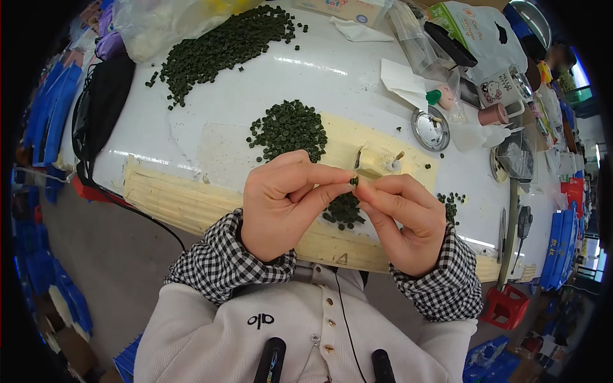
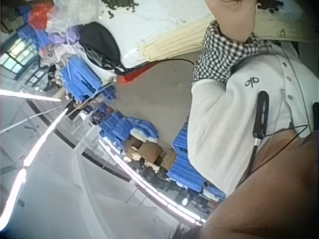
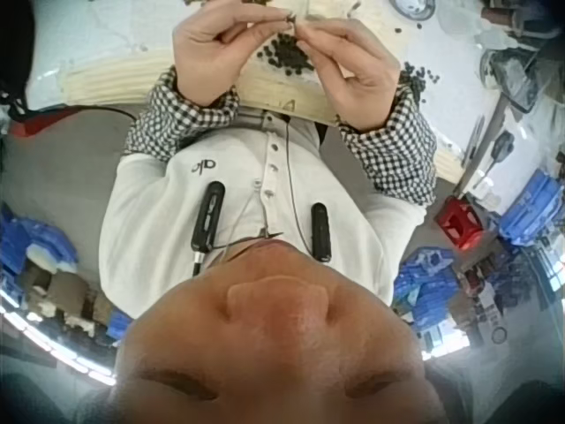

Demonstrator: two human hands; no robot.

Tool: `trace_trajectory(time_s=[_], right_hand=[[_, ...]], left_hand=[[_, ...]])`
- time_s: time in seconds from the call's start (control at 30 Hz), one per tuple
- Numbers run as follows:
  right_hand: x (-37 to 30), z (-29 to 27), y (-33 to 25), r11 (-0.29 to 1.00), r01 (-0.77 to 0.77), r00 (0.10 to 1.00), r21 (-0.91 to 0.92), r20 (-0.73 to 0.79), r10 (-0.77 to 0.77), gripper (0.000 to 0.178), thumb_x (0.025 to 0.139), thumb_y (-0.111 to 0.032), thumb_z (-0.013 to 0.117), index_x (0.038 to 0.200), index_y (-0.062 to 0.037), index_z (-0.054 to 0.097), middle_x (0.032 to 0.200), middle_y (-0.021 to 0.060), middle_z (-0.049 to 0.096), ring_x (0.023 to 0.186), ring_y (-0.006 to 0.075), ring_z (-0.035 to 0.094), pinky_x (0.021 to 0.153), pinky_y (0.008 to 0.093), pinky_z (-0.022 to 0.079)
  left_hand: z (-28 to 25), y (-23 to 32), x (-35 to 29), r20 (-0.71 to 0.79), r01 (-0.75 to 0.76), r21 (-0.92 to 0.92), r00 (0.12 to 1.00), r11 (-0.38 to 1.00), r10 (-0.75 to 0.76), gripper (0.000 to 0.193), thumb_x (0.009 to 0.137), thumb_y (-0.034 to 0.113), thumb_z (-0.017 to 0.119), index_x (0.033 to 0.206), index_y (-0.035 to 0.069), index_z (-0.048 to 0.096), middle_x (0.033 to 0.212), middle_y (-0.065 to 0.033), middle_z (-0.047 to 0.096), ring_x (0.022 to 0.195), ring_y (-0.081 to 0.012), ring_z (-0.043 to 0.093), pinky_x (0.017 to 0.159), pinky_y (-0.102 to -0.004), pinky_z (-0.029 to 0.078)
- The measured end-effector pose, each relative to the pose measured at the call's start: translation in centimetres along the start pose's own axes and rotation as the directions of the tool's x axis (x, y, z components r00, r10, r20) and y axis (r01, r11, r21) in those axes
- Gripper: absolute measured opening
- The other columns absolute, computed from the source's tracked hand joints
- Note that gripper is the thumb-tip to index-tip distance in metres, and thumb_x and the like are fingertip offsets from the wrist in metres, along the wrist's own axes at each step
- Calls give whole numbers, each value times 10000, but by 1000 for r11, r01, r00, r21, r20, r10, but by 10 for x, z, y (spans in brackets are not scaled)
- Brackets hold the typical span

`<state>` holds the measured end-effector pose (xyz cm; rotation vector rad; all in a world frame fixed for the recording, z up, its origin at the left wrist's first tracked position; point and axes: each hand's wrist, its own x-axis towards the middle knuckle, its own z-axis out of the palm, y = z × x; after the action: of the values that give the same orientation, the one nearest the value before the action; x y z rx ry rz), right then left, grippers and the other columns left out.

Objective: Sort small green plastic components and place them into a jig on a workbench.

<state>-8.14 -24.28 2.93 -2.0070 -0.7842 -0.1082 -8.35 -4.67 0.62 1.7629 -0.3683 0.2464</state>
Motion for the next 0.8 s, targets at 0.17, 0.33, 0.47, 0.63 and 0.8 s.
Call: trace_trajectory(time_s=[0.17,0.33,0.47,0.63,0.8], right_hand=[[1,0,0,1000,4,1000,-13,-6,-5,303,801,74,630,1093,0,646,927,109,625,755,171,628,639,230,500],[1,1,1,1000,10,1000,-18,-20,-10,298,803,73,627,1092,4,646,916,110,623,756,169,627,636,231,500],[3,-2,-3,998,-1,1000,-70,-28,-1,291,788,61,644,1073,5,651,896,115,619,750,179,626,640,240,500],[8,-18,4,941,-18,957,-337,-280,-82,253,740,0,702,990,-6,669,835,105,609,736,213,593,662,289,481],[15,-21,19,893,-137,967,-428,-252,27,162,754,-51,698,902,-2,654,744,77,578,718,214,536,633,305,422]], left_hand=[[0,-1,0,-11,7,-2,1000,1000,-7,197,742,7,713,929,67,719,533,22,363,516,-78,335,480,-236,276],[1,-3,-1,-19,15,-2,1000,1000,-16,201,740,15,716,933,70,718,532,27,341,514,-76,329,482,-236,271],[2,-3,-1,-13,37,-24,999,999,-37,197,740,-18,716,927,43,708,569,45,341,539,-57,325,504,-218,267],[1,0,-2,-1,69,-42,998,997,-69,197,740,-45,710,923,27,704,592,52,343,551,-46,325,515,-206,268],[2,-1,-2,13,61,-51,998,997,-60,198,740,-48,708,925,23,703,591,52,342,551,-45,325,515,-206,270]])
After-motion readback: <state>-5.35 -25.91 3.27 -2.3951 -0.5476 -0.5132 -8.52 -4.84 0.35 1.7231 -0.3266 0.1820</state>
